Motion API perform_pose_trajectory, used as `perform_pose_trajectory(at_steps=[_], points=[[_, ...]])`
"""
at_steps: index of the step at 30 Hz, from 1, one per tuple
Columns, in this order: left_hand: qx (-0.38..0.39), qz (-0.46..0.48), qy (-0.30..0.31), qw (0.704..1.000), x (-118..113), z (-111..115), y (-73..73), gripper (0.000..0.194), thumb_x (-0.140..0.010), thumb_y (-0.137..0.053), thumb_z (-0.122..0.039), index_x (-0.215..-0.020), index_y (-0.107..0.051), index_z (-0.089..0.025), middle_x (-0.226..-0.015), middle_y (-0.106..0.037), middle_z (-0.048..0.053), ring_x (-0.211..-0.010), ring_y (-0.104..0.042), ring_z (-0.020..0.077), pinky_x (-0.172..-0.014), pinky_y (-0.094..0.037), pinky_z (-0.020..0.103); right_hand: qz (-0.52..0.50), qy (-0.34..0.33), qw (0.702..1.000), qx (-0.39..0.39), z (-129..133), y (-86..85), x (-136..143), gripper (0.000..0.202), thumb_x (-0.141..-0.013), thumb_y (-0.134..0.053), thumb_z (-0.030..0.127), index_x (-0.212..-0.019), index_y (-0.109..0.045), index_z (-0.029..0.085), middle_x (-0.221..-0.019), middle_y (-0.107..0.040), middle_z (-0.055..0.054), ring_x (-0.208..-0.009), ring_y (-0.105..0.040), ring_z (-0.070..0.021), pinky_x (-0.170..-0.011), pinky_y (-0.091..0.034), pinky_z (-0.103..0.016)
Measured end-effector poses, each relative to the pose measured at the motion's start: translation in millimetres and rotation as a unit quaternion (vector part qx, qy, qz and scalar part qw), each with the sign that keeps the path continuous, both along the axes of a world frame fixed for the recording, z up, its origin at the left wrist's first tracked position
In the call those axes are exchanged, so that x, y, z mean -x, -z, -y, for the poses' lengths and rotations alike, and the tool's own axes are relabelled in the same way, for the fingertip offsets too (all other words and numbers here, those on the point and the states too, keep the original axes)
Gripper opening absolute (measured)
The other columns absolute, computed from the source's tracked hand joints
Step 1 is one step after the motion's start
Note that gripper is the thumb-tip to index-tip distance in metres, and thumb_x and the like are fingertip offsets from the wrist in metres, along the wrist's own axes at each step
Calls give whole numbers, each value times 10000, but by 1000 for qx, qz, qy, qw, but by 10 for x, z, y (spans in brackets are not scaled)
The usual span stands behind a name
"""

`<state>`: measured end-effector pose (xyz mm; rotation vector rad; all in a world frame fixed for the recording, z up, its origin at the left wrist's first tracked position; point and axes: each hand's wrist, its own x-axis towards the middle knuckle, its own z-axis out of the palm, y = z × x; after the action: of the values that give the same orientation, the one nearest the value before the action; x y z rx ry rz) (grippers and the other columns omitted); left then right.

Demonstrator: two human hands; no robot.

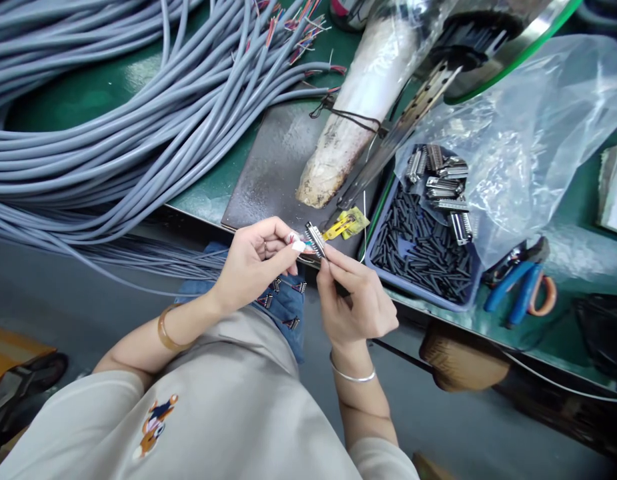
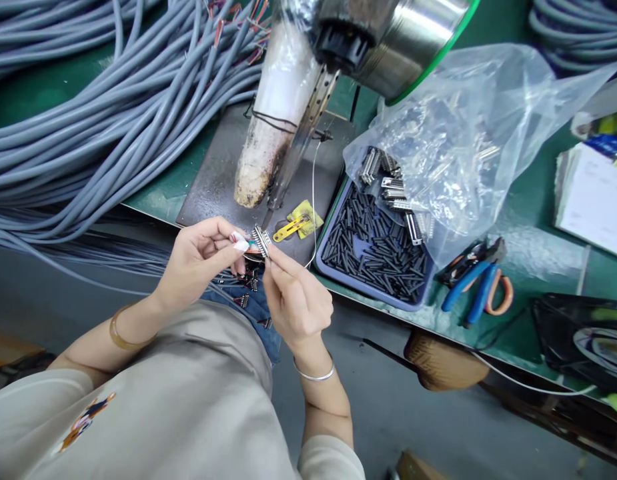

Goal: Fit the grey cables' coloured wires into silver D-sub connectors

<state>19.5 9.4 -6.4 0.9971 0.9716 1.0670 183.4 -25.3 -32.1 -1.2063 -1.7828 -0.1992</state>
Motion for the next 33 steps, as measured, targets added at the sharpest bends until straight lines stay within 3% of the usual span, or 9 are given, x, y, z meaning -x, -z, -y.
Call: perform_pose_trajectory(at_steps=[5,10,22,33], points=[[-12,7,-6,1000,-36,-38,-21,248,-760,-823,-278,-717,-623,-137,-779,-702,29,-551,-594,57,-514,-515,164,-53,-6,998,23,-17,-14,19,240,-821,-771,51,-957,-642,202,-994,-818,-40,-838,-793,-156,-733,-632,-243],[-50,-32,-53,997,-79,-62,-30,144,-732,-761,-147,-677,-628,-134,-782,-701,27,-666,-638,77,-633,-547,165,-51,-12,998,36,-43,-41,21,230,-824,-751,54,-921,-616,214,-1026,-814,-38,-848,-788,-153,-733,-631,-251],[-72,-16,-57,996,-89,-167,-62,133,-711,-726,-112,-635,-620,-137,-756,-692,9,-571,-567,44,-492,-444,135,-95,-32,994,52,-156,-124,21,217,-835,-740,52,-873,-601,215,-1013,-806,-27,-844,-770,-139,-746,-629,-267],[-114,-56,-84,988,-107,-166,-99,125,-720,-710,-83,-651,-626,-145,-760,-704,8,-671,-649,71,-631,-533,149,-76,-38,995,48,-176,-188,9,236,-788,-780,22,-887,-650,192,-1015,-809,-46,-867,-777,-157,-770,-628,-259]])
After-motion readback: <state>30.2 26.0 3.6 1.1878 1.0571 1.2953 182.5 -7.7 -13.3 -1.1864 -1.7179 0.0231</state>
